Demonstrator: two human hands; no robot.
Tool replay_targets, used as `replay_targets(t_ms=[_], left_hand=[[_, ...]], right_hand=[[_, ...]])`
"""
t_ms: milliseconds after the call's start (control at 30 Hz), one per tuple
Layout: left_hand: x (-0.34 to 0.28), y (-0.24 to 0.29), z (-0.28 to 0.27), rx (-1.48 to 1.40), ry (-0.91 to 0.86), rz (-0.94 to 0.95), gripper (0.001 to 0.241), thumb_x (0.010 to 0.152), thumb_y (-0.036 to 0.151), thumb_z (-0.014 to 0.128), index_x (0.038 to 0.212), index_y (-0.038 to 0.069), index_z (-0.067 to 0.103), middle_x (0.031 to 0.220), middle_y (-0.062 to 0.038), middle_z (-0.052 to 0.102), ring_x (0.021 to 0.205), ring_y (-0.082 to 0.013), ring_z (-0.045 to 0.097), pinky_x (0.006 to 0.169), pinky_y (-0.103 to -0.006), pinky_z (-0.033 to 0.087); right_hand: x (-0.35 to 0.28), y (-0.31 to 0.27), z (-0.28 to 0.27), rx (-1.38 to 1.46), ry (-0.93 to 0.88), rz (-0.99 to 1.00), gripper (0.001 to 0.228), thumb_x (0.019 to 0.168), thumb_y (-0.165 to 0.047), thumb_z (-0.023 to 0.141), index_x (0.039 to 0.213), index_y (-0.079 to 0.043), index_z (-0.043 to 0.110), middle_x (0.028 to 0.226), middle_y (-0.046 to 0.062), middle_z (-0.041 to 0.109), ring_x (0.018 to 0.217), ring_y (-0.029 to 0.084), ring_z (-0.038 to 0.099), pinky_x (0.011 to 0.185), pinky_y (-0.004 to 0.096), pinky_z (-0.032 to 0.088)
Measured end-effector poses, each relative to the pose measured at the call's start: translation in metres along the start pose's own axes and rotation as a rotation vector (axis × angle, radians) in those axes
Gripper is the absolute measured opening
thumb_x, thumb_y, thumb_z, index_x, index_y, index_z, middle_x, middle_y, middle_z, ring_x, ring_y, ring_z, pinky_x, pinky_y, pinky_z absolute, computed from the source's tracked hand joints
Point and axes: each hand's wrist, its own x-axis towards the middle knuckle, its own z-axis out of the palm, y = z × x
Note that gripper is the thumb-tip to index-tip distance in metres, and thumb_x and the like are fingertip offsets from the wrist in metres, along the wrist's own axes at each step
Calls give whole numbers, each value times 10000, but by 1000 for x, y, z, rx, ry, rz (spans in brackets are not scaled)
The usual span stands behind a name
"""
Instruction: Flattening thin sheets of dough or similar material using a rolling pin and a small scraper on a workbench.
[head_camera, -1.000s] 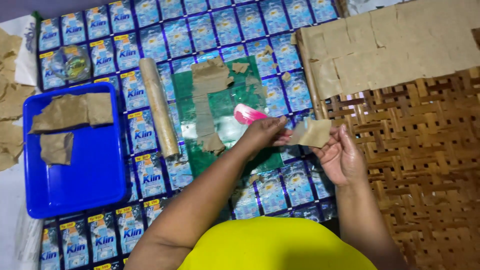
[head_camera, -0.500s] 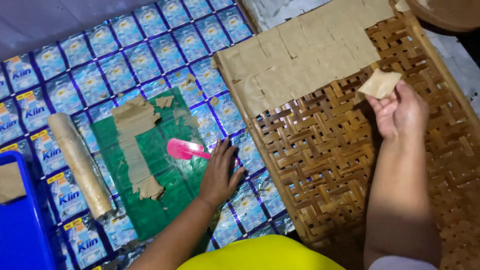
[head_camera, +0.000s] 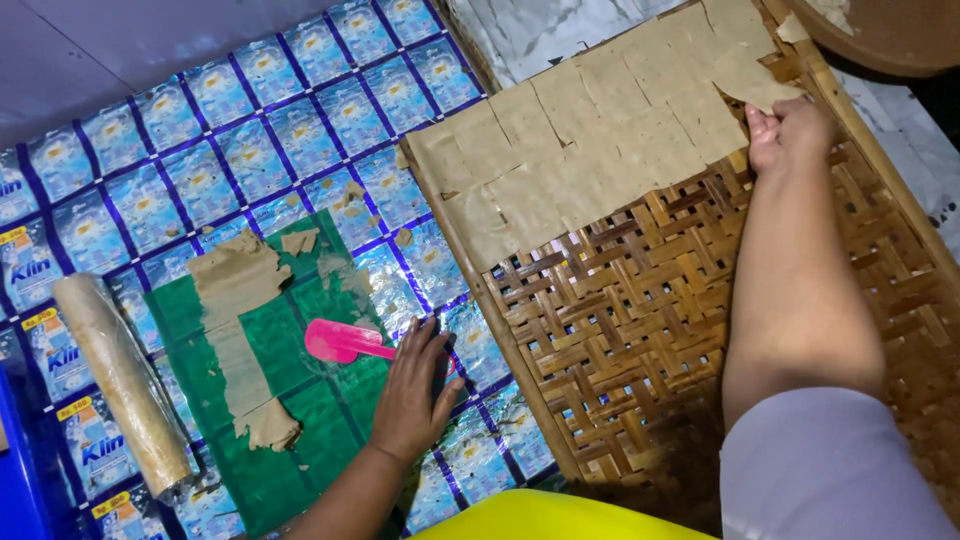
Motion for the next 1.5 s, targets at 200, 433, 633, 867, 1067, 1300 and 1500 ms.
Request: replay_targets(t_ms=[200,433,633,867,1067,1300,1500], left_hand=[[1,1,-1,19,-1,7,600,982,417,556,1468,76,471,1626,-149,374,1552,-369,263,1231,-496,262],[-1,0,0,11,4,8,598,978,404,562,1466,71,469,1617,-153,385,1545,-370,279,1230,-498,267],[0,0,0,18,-2,8,599,984,419,549,1464,70,469,1605,-150,397,1541,-369,281,1230,-502,266],[1,2,-1,-30,39,28,586,974,383,583,1453,61,485,1590,-159,422,1533,-373,306,1226,-496,275],[-2,-2,-5,-172,66,8,557,988,346,567,1450,47,482,1583,-176,425,1519,-383,330,1205,-495,310],[-14,-27,-12,-350,146,20,365,1006,214,553,1356,148,632,1335,-111,664,1318,-358,593,1073,-500,493],[-66,-39,-80,67,412,-87,351,936,108,590,1277,164,653,1228,-68,652,1217,-326,614,1042,-478,474]], right_hand=[[21,11,-16,-99,-21,9,551,1006,-18,547,1536,-139,456,1443,237,535,714,45,717,423,57,554],[0,14,-18,-15,-19,-72,470,952,31,570,1417,-32,537,1246,177,623,835,156,769,791,223,797],[-36,-5,-15,-410,-26,-106,273,1004,-207,566,1244,-115,656,1151,75,649,769,30,726,551,51,681],[-80,-2,-33,-606,-1,-156,192,1047,-235,543,1195,-217,665,918,-118,668,674,-54,643,565,76,549],[-150,94,-61,-722,-411,-904,260,993,71,558,1241,-4,581,1187,125,649,1040,196,653,925,324,540],[-337,253,-67,-930,-1095,-892,180,977,-91,638,1079,-168,765,982,106,738,977,348,707,811,431,573],[-376,315,-43,-1308,-1185,-1523,400,871,-313,725,1266,-262,690,1113,20,589,1027,273,616,783,431,529]])
